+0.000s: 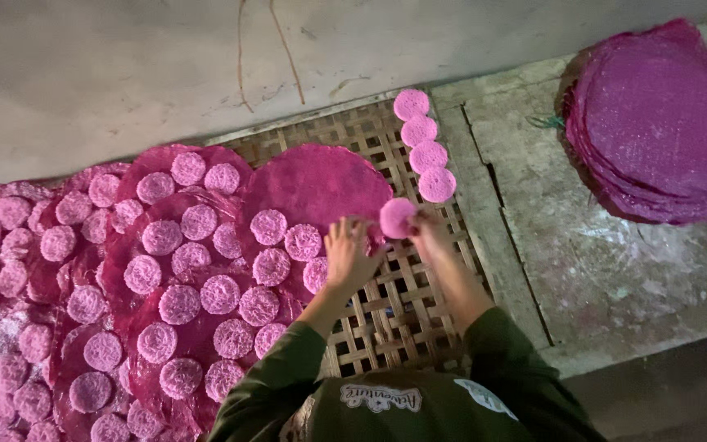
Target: The person removes a steamer basket containing pink circular cakes from a pot, places it on a wooden rack, and arranges the cakes in neat rows. They then load another basket with cakes, return it to the pot, and continue arranging more cakes on the rack.
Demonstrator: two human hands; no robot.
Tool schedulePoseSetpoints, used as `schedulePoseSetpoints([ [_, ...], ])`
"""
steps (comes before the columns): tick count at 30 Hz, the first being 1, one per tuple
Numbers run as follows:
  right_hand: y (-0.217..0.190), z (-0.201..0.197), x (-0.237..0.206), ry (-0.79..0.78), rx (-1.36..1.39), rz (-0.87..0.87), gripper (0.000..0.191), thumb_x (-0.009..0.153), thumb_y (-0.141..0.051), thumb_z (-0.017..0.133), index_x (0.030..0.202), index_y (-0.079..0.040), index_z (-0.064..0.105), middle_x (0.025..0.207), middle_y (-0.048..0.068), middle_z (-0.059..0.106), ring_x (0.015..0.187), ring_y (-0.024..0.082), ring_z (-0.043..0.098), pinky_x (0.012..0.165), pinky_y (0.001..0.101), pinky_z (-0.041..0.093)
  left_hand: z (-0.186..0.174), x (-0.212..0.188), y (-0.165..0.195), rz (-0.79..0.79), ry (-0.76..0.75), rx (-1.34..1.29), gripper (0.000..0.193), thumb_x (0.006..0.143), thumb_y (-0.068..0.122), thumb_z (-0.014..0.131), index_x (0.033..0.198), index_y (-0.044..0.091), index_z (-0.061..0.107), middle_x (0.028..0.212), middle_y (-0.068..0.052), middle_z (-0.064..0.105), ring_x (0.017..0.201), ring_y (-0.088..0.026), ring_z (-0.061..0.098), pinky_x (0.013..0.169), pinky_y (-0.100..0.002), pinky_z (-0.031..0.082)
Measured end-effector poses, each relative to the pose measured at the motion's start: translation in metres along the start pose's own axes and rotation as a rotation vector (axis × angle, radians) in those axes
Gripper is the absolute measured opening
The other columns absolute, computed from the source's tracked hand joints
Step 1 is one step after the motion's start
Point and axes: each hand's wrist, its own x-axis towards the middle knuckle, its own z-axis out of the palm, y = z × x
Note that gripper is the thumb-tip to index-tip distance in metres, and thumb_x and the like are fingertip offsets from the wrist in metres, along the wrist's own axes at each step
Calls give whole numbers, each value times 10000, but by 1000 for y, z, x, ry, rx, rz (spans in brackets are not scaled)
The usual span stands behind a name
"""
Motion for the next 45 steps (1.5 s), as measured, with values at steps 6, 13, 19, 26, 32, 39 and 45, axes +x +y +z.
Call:
schedulePoseSetpoints([
  [6,10,-67,13,219,-468,-55,327,945,-85,657,1265,-22,643,1181,213,685,1070,352,668,863,439,585,30,-6,-52,-138,-9,199,644,913,418,712,1435,118,483,1397,-165,436,1298,-385,379,1058,-578,374],
  [13,18,-67,8,421,-929,-472,446,852,-53,755,1266,-39,589,1189,216,649,1053,406,663,877,497,548,36,8,-65,-208,-79,218,417,914,368,715,1262,162,614,1395,-132,459,1288,-353,400,1092,-526,391],
  [19,13,-57,-5,555,-1181,-635,573,797,-78,791,1324,-37,569,1215,229,616,1137,400,588,893,498,529,14,12,-60,-190,-87,114,214,870,307,729,1022,156,720,1295,-83,509,1222,-318,423,1011,-434,465],
  [26,54,-8,-70,-116,242,374,499,1123,-378,492,1346,48,625,1146,193,635,1055,278,582,958,388,532,1,-37,19,-82,-134,-92,245,884,332,744,1050,153,725,1282,-102,518,1208,-286,443,1028,-462,439],
  [32,64,-36,-75,168,265,307,412,943,-243,681,1271,5,667,1176,134,709,1107,229,672,964,349,519,5,-68,13,-4,-74,-130,356,880,333,754,1201,182,724,1375,-47,583,1246,-239,494,1053,-434,462],
  [39,56,-99,-47,241,-533,-52,418,936,-168,705,1327,-59,606,1125,167,711,996,293,710,812,412,595,3,-77,-86,-276,32,525,621,924,495,645,1353,59,537,1362,-170,510,1243,-330,453,1011,-447,451],
  [45,62,-90,-48,387,-972,-526,371,914,-57,698,1268,-21,594,1142,220,663,1028,398,678,839,483,553,23,-69,-101,-485,-107,324,513,974,412,616,1368,92,536,1383,-156,513,1284,-324,443,1072,-467,425],
])
